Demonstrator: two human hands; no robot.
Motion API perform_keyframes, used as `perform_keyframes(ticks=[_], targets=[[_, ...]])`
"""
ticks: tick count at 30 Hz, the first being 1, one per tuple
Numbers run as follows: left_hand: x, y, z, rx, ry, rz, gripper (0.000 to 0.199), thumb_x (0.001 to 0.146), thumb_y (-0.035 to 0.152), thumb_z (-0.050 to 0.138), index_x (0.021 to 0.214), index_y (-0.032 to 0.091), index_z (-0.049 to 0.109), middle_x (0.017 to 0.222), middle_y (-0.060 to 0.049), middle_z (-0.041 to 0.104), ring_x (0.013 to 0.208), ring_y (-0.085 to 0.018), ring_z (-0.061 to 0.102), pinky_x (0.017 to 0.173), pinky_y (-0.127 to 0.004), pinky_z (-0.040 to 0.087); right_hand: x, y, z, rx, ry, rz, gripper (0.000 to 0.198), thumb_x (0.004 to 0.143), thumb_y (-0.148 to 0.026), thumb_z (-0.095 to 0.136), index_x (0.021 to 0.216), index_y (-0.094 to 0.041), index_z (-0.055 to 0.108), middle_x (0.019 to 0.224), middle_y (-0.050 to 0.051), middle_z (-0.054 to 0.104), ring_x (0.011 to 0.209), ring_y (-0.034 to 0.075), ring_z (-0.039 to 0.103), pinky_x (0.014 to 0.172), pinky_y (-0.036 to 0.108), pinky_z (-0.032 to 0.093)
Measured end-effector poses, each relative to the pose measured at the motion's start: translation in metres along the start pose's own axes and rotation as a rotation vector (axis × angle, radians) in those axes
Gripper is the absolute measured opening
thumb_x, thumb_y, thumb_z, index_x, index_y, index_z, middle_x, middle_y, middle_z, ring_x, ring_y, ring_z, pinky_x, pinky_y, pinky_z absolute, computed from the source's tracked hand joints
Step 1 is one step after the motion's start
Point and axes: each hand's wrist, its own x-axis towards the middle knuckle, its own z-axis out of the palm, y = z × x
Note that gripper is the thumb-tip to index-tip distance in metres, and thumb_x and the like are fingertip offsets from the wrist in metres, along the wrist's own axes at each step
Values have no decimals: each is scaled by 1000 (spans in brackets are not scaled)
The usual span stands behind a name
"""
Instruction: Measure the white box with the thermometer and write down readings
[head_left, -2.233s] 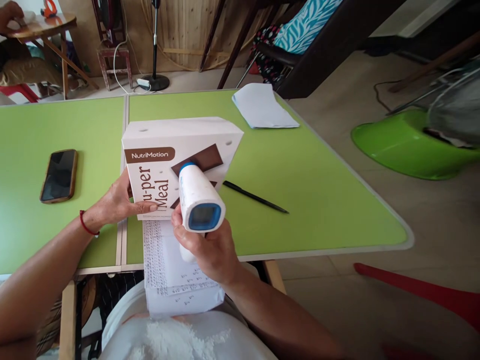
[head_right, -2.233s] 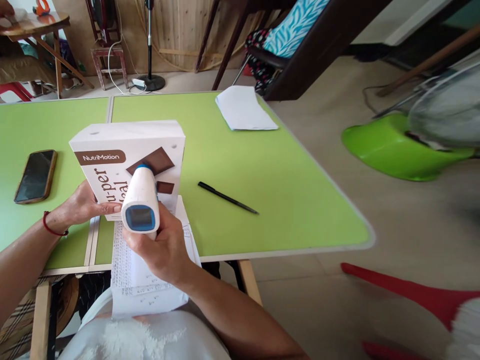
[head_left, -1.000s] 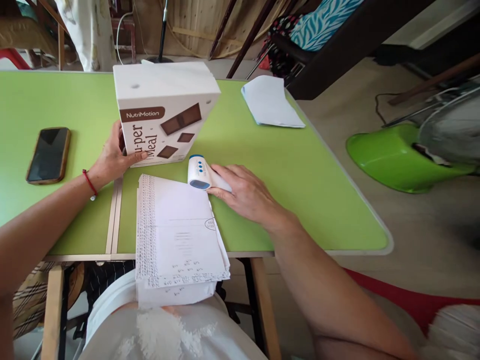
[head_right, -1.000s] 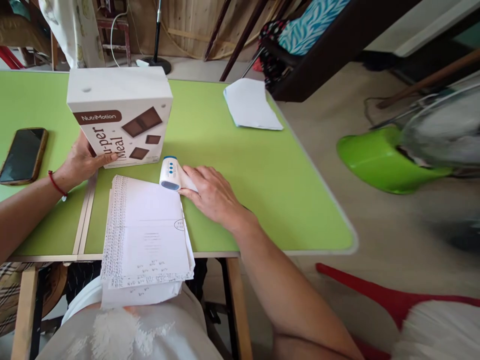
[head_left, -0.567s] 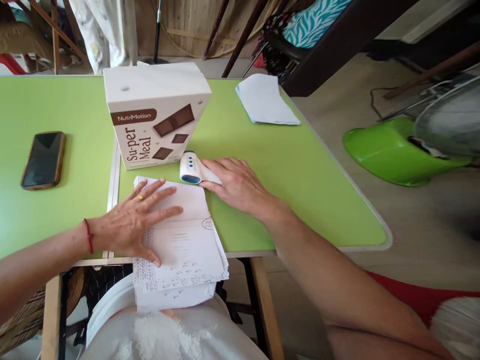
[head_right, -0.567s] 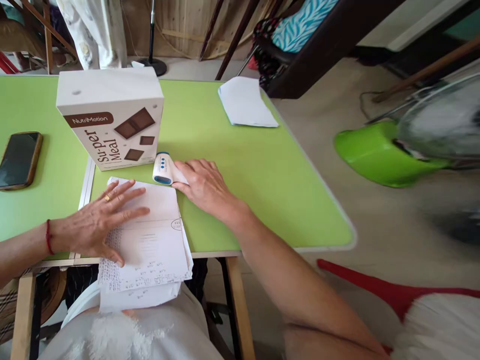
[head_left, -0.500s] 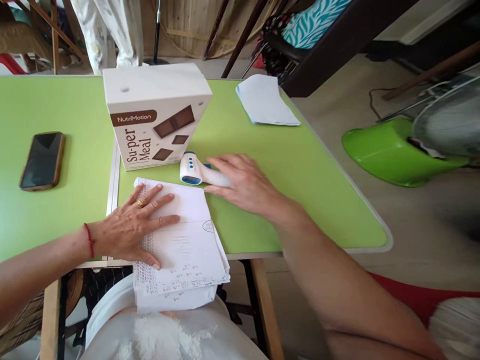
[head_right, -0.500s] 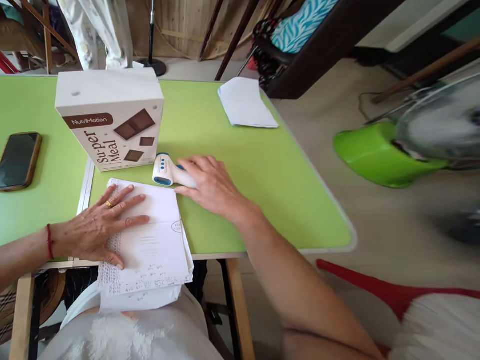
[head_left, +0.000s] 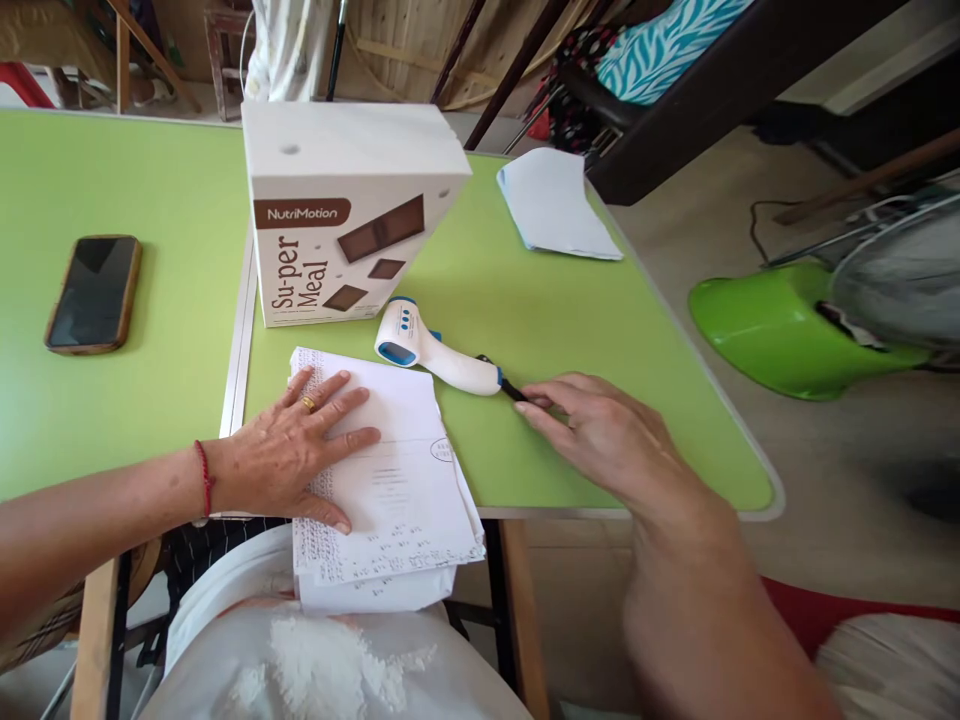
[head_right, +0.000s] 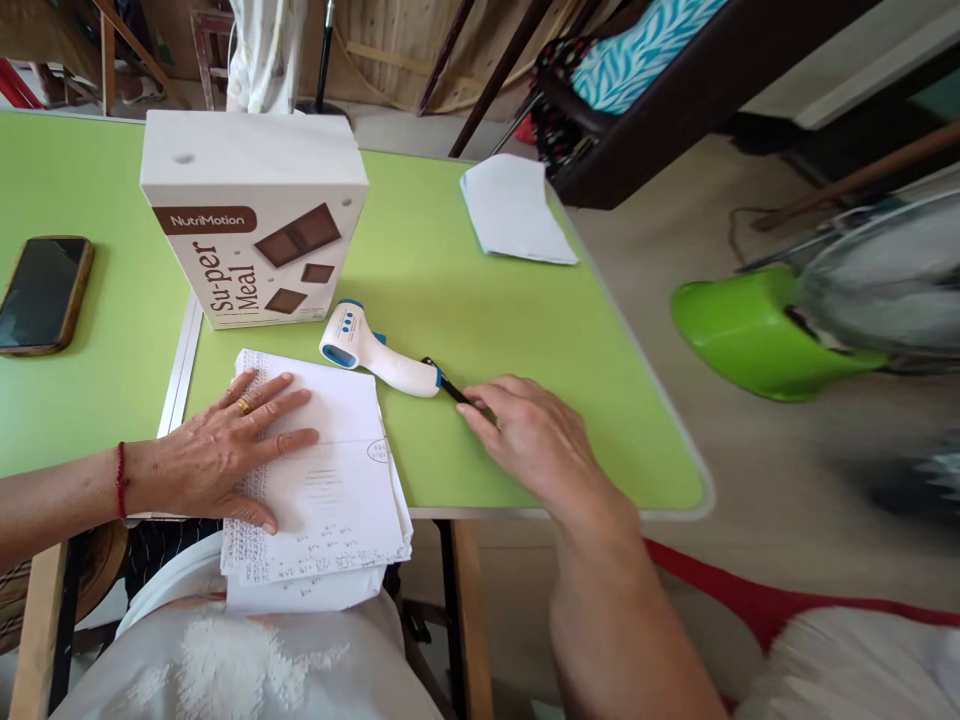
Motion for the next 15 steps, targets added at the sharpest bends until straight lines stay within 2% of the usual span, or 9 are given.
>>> perform_keyframes(ticks=[2,3,5,7,9,11,12,13,15], targets=[[-1,0,1,-6,13,4,83,82,69,66,142,14,52,151,-26,39,146,-48,24,114,-71,19,1,4,-7,10,53,126,5,79,-28,65,76,-27,62,75,9,70,61,24,61,51,36,40],[-1,0,1,-9,19,6,82,82,69,66,142,14,53,150,-26,40,145,-47,25,114,-71,19,4,5,-11,42,112,217,10,75,-27,69,72,-27,59,68,7,67,54,22,57,48,35,37],[-1,0,1,-14,29,7,81,82,70,66,140,15,54,148,-26,42,145,-47,26,114,-71,19,12,0,-17,236,303,336,21,65,-24,75,68,-27,55,58,3,61,46,19,51,46,33,33],[0,1,1,-14,17,0,81,82,70,65,140,15,54,148,-25,42,145,-47,25,114,-71,18,23,-18,-21,530,498,302,24,61,-23,75,68,-27,52,54,0,58,44,17,51,46,34,35],[1,4,-1,-4,-11,-16,82,82,69,66,141,15,53,149,-26,41,145,-48,24,114,-71,18,33,-48,-21,746,548,201,18,66,-28,67,69,-27,50,57,-1,61,45,15,52,46,33,40],[4,9,-4,21,-46,-38,83,82,69,66,142,15,51,149,-26,40,145,-49,23,114,-71,18,44,-86,-19,1153,461,89,12,64,-23,64,69,-26,53,58,-2,63,44,14,53,43,30,38],[6,11,-6,40,-69,-52,84,81,69,67,143,15,51,150,-26,40,145,-49,23,114,-71,18,49,-104,-16,1300,341,69,9,66,-23,61,74,-25,59,58,-2,63,46,15,56,44,30,42],[7,14,-7,60,-91,-68,84,81,69,67,143,15,51,150,-26,40,145,-50,24,113,-72,19,55,-121,-11,1403,220,81,13,69,-25,59,82,-24,63,61,-1,66,51,16,61,49,32,47],[11,18,-10,96,-128,-98,87,79,71,68,143,15,50,149,-26,41,143,-50,26,113,-71,21,67,-146,1,1487,-16,72,14,76,-30,57,85,-22,65,69,1,68,62,17,66,59,35,54]])
